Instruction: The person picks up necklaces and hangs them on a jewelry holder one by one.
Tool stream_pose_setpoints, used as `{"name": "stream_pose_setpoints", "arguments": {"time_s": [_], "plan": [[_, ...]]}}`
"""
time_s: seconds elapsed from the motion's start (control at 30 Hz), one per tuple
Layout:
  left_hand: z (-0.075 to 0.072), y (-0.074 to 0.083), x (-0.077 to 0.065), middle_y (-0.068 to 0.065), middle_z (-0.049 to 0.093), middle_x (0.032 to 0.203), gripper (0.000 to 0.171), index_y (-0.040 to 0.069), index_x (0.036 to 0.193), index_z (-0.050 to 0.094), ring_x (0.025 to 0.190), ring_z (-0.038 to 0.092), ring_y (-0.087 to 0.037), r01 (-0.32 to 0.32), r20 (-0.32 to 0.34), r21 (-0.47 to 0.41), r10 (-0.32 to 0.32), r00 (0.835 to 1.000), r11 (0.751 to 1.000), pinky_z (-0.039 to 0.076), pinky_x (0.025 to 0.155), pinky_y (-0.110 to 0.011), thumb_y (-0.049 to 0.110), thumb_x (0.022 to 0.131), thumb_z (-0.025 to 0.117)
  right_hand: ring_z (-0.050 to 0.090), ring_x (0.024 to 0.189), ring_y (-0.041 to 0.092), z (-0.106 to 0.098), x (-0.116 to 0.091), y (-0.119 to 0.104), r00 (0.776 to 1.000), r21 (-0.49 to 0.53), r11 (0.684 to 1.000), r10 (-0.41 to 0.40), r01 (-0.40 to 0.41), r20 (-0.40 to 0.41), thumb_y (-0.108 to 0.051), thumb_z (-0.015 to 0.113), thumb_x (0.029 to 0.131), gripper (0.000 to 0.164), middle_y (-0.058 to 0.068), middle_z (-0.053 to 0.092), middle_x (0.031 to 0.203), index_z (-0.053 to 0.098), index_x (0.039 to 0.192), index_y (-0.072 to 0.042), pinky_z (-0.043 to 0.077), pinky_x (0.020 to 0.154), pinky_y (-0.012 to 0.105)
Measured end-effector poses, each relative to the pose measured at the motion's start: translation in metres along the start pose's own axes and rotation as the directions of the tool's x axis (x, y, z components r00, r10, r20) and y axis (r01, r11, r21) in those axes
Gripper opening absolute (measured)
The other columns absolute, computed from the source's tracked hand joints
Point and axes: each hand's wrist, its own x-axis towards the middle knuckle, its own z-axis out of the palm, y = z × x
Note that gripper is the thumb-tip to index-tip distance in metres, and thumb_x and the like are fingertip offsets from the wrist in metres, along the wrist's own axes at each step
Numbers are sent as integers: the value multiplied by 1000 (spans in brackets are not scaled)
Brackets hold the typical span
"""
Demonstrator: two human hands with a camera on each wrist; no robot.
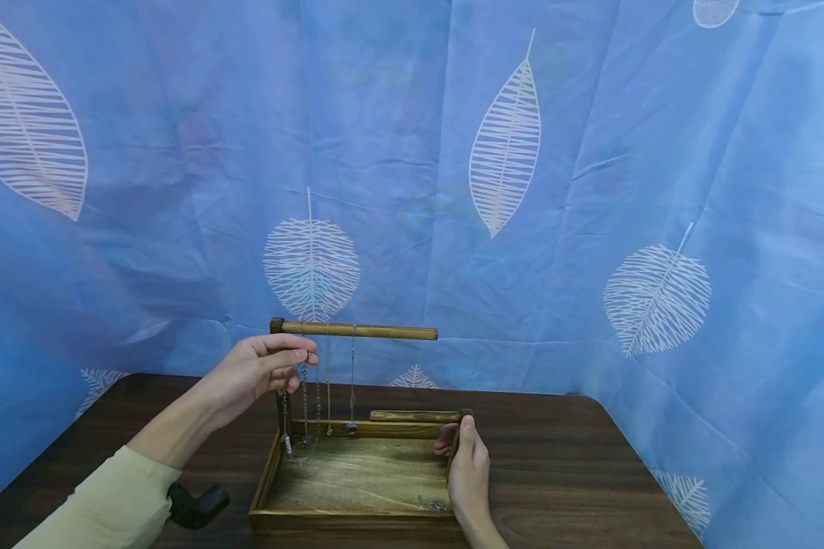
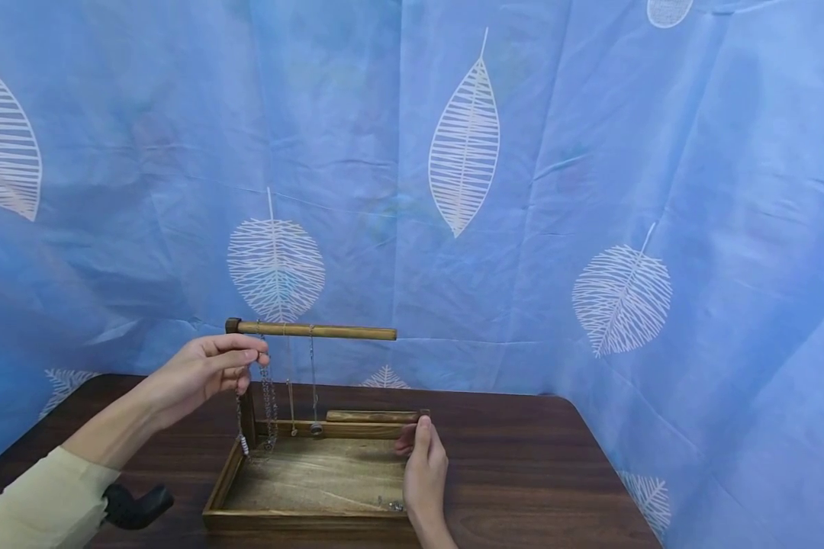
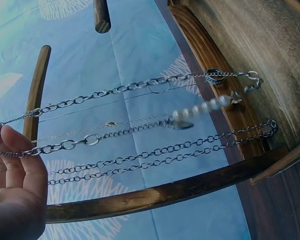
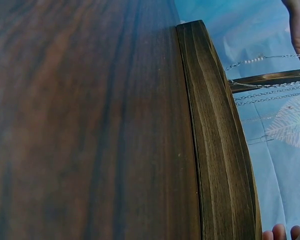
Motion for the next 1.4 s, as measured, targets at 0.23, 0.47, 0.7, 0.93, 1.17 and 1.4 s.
{"name": "stream_pose_setpoints", "arguments": {"time_s": [0.23,0.47,0.7,0.93,1.17,1.4], "plan": [[1,-2,6,-9,68,114,30,4,128,66,74,61,-17,1,-7,17,-1,1000,1000,55,72,-33,20,102,63,63,77,28,0,0,-1,1000,-8,1000,-1,1,-2,-47,26,111,64,15,63,82,66,101,2,56,75,41],[5,-4,13,-14,68,116,32,2,128,65,73,61,-18,-6,-10,28,6,1000,1000,55,72,-34,20,101,64,62,77,28,-1,1,0,1000,-21,1000,-9,9,2,-47,26,111,66,15,62,82,65,104,6,55,75,40],[13,-5,22,-12,68,116,31,2,128,66,74,60,-19,-4,5,35,4,1000,999,55,72,-35,19,101,63,62,78,28,-1,1,1,1000,-10,1000,-8,8,9,-46,26,111,66,16,62,84,64,105,7,55,76,40],[26,-1,32,-19,66,120,31,1,128,66,73,61,-20,-26,29,62,25,999,998,55,71,-34,17,101,64,63,78,28,-2,1,1,1000,-4,1000,-10,10,2,-46,26,111,65,16,63,84,66,101,5,55,75,39],[37,0,43,-16,66,121,32,1,130,64,77,63,-24,-47,76,91,40,996,995,54,74,-37,17,102,62,63,77,27,-1,0,0,1000,8,1000,-12,12,3,-45,27,111,63,16,63,84,66,101,4,56,76,42],[50,3,52,-18,66,121,32,2,128,65,74,64,-21,-56,106,96,46,993,994,53,72,-37,18,101,64,63,76,27,0,0,1,1000,4,1000,-11,11,-5,-44,26,111,62,16,63,83,66,100,2,56,76,43]]}}
